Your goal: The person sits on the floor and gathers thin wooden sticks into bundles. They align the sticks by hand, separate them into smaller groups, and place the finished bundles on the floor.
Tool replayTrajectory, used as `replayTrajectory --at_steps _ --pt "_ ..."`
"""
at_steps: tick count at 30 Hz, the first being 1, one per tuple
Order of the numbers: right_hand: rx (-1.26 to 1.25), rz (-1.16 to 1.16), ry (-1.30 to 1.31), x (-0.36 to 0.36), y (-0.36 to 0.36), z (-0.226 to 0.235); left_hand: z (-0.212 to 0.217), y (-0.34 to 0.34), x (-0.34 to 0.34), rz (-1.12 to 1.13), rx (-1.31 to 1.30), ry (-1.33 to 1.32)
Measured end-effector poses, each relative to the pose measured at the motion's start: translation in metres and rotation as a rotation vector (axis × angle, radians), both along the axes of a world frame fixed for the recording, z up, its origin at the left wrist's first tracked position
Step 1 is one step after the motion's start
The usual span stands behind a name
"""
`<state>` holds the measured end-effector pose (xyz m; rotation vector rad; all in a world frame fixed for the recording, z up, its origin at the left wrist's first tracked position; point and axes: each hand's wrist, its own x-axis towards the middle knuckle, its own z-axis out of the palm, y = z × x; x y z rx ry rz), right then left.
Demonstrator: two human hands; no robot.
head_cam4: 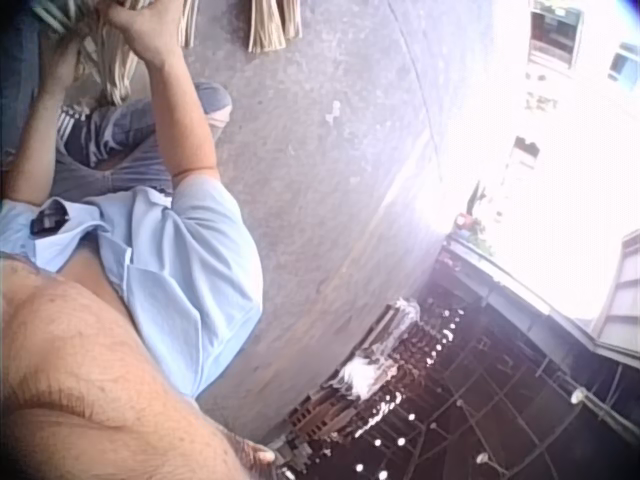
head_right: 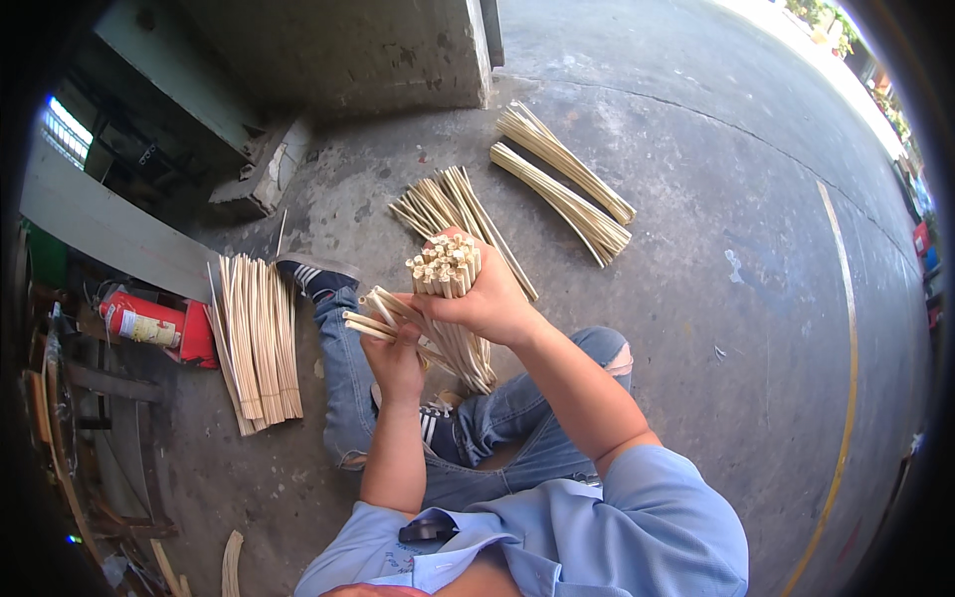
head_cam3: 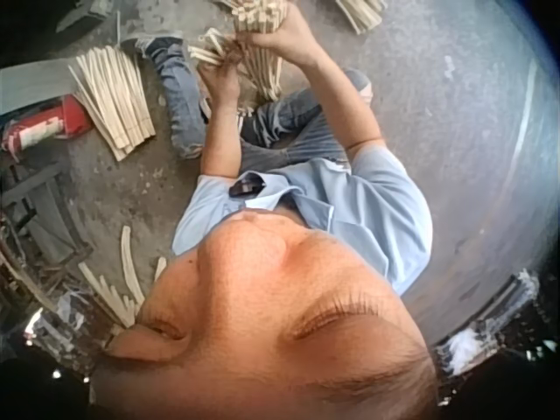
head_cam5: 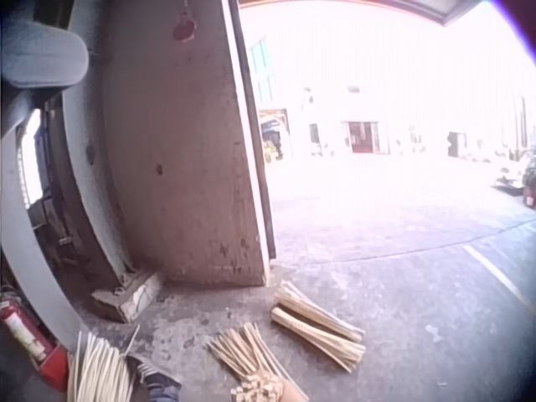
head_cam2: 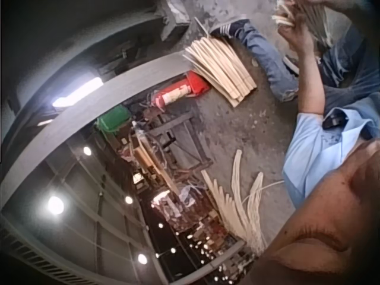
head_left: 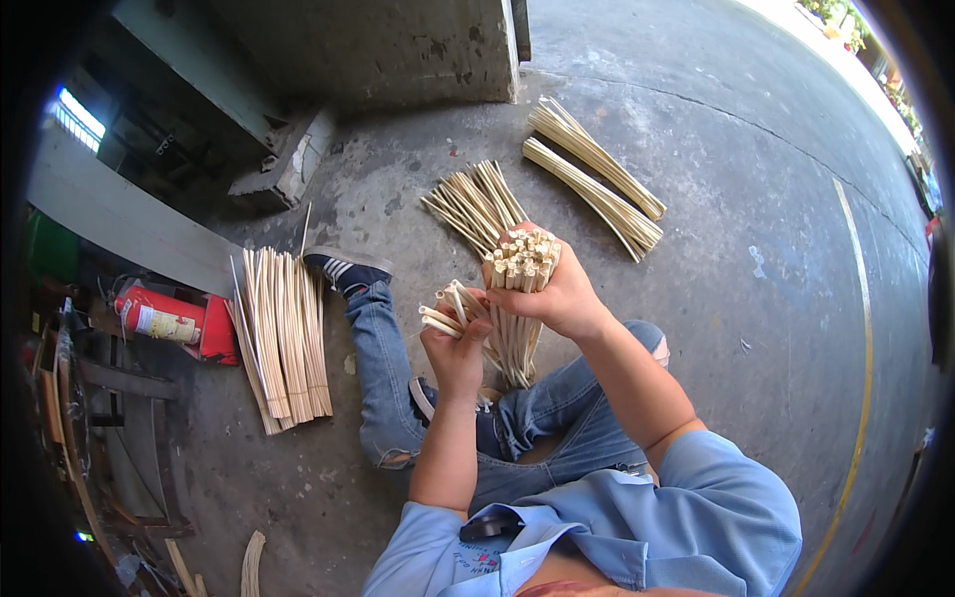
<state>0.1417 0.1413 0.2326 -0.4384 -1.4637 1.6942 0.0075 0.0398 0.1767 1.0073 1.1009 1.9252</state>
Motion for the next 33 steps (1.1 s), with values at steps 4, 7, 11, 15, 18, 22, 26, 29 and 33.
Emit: replayTrajectory --at_steps 4,7,11,15,18,22,26,29,33 --pt "0.022 0.004 -0.008 0.000 -0.001 0.004 -0.011 -0.002 0.000 0.048 0.052 0.030" --pt "0.004 -0.005 -0.005 -0.001 -0.003 0.007 -0.011 -0.002 0.000 0.099 0.046 0.073" --pt "-0.001 -0.034 -0.013 -0.002 -0.004 0.007 -0.003 -0.003 0.003 0.139 -0.010 0.133" --pt "0.009 -0.033 -0.013 -0.002 -0.004 0.005 0.005 -0.003 0.005 0.165 0.030 0.130" --pt "0.027 -0.011 -0.018 0.000 -0.002 0.002 0.007 -0.003 0.005 0.162 0.022 0.129" --pt "-0.020 0.080 0.041 0.001 -0.004 0.009 0.008 -0.005 0.004 0.171 -0.028 0.173" --pt "-0.038 0.182 0.042 0.006 0.003 0.008 0.015 -0.003 0.002 0.111 -0.043 0.164" --pt "-0.036 0.185 0.014 0.006 0.004 0.008 0.019 -0.002 0.000 0.060 -0.050 0.134" --pt "-0.075 0.174 0.018 0.006 0.001 0.007 0.026 0.000 0.002 0.047 -0.049 0.145"
